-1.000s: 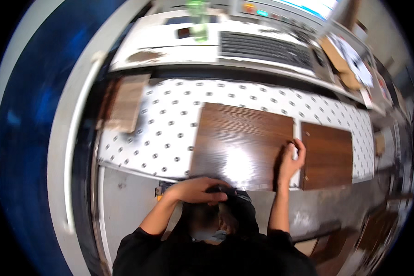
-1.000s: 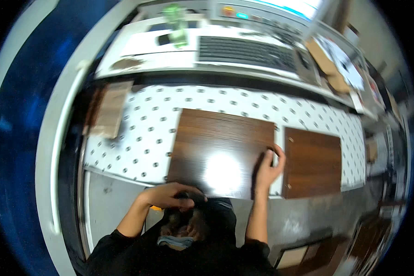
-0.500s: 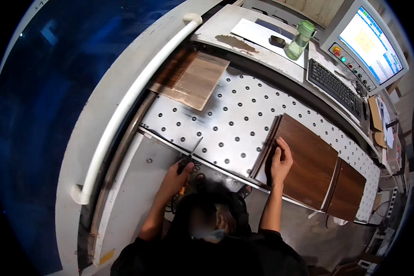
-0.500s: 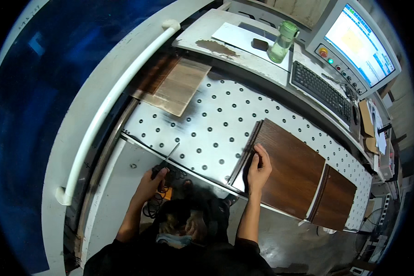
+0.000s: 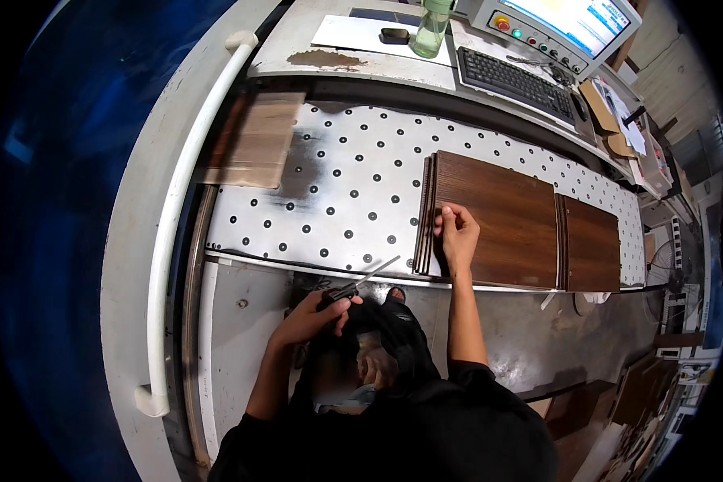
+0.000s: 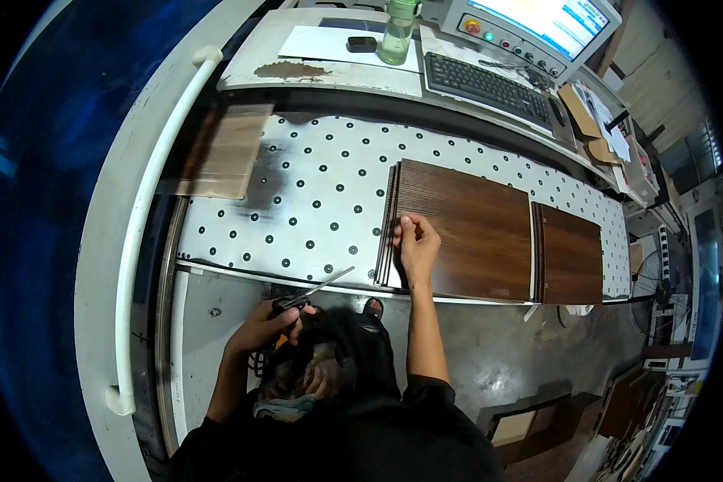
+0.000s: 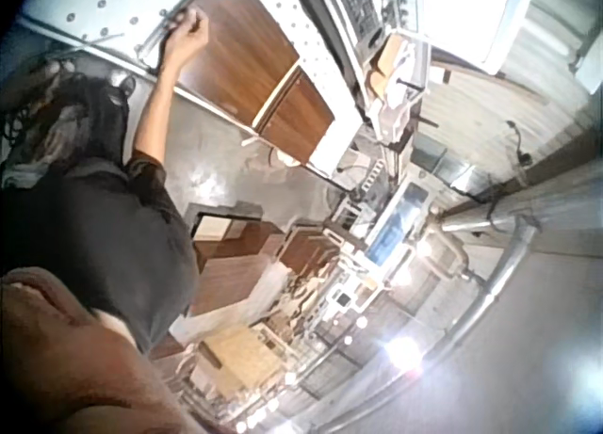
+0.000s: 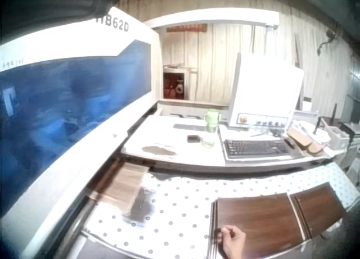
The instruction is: The person places rectangular wooden panels onto a perforated metal workbench and uses a handheld scanner to scan each panel. The person repeatedly picks up panels, positions them on the table, scans them, and then moves them aside or stacks them. The process is repeated for multiple panels in a continuous workflow.
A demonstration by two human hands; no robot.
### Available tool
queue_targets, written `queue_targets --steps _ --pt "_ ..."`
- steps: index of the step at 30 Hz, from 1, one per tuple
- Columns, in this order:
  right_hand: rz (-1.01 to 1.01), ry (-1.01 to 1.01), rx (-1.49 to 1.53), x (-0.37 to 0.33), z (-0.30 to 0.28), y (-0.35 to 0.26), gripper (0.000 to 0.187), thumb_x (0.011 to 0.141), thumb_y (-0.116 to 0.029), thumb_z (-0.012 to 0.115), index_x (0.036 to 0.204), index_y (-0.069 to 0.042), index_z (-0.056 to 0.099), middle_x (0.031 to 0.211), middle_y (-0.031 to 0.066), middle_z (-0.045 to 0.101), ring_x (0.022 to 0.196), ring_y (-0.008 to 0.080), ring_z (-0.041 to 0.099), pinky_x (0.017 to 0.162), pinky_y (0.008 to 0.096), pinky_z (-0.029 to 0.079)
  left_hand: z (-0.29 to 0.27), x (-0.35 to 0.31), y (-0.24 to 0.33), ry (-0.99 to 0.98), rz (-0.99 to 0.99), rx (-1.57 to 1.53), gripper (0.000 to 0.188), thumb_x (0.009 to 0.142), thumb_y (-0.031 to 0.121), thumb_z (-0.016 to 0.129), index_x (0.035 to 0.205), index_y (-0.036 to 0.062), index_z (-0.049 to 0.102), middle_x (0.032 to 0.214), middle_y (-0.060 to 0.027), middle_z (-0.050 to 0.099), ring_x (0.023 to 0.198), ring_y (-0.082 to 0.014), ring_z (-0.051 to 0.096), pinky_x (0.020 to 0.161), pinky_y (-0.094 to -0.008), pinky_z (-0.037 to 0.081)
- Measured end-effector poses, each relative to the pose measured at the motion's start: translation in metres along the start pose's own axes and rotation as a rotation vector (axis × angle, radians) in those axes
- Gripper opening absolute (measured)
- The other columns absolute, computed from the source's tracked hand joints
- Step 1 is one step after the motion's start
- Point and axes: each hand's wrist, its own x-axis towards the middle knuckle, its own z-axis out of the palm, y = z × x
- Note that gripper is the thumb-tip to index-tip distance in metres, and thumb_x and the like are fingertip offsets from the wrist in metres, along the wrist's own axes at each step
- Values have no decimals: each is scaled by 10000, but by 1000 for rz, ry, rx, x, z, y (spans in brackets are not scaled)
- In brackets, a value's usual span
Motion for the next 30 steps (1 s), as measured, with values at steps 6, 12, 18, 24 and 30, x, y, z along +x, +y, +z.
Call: queue_targets --steps 6,12,18,24,30 --pt "-54 -33 -208 7 -12 13 173 1015 -129 649 1057 28 710 815 5 669 704 76 607 682 237 519 -4 21 6 -290 66 182 509 1035 417 564 1324 1 614 753 22 604 724 -75 588 701 -246 469" --pt "-150 -11 142 9 -16 2 239 1032 -153 632 1179 30 678 956 69 722 850 115 675 785 245 543 -3 26 3 -231 25 156 511 1011 417 626 1325 14 622 776 30 586 740 -73 585 688 -232 468" --pt "-78 95 -160 24 -36 -4 283 1008 -245 686 901 17 679 697 -44 550 647 54 473 607 206 386 -16 16 -9 362 86 24 333 1008 324 648 1175 38 681 777 31 594 713 -57 558 633 -217 450" --pt "-276 8 -288 38 -13 -5 153 954 -158 709 971 -7 725 776 39 654 732 119 599 694 296 490 -14 0 6 70 34 78 303 1005 244 648 1204 19 685 786 -11 637 726 -85 590 661 -259 483" --pt "-281 -45 -454 45 -7 -6 149 922 -143 714 999 -21 752 826 106 702 748 167 650 718 325 517 5 18 -8 -99 -36 186 353 997 245 680 1312 84 681 829 -9 660 764 -100 601 739 -279 519"
